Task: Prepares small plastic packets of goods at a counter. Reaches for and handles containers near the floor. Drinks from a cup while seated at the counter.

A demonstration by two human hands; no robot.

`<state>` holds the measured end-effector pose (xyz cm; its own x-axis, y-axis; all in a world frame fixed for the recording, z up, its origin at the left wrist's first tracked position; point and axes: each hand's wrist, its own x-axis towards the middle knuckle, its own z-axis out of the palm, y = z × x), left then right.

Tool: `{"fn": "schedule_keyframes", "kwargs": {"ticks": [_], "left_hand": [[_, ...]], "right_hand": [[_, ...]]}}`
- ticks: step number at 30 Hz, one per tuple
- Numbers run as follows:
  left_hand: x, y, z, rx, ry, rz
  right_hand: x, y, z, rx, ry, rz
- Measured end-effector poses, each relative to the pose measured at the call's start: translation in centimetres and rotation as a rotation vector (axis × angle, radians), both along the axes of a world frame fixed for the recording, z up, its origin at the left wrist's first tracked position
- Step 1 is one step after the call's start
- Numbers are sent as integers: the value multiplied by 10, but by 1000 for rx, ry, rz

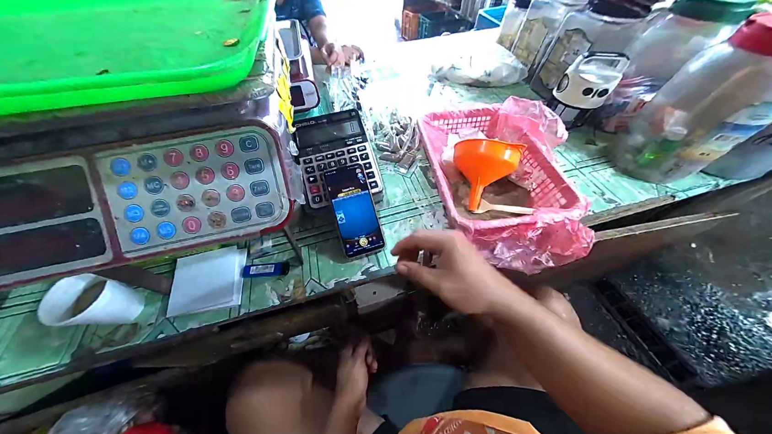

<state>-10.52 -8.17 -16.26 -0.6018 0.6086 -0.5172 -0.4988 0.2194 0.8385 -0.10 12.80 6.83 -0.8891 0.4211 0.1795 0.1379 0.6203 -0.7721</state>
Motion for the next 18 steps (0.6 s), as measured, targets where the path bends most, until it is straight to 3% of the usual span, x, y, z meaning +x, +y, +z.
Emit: {"fn": "schedule_keyframes", "kwargs": {"ticks": [3, 7, 13, 18], "left_hand": [[4, 13, 5, -69, 144, -171], [10, 17, -9, -159, 274, -366], [14, 22, -12, -248, 285, -430], [15, 21, -15, -320, 512, -597]], "right_hand": [[-7, 6, -47, 47, 21, -142], [-19, 24, -77, 76, 140, -244], [-21, 21, -86, 170, 200, -301], [-22, 20, -86, 166, 229, -325]]}}
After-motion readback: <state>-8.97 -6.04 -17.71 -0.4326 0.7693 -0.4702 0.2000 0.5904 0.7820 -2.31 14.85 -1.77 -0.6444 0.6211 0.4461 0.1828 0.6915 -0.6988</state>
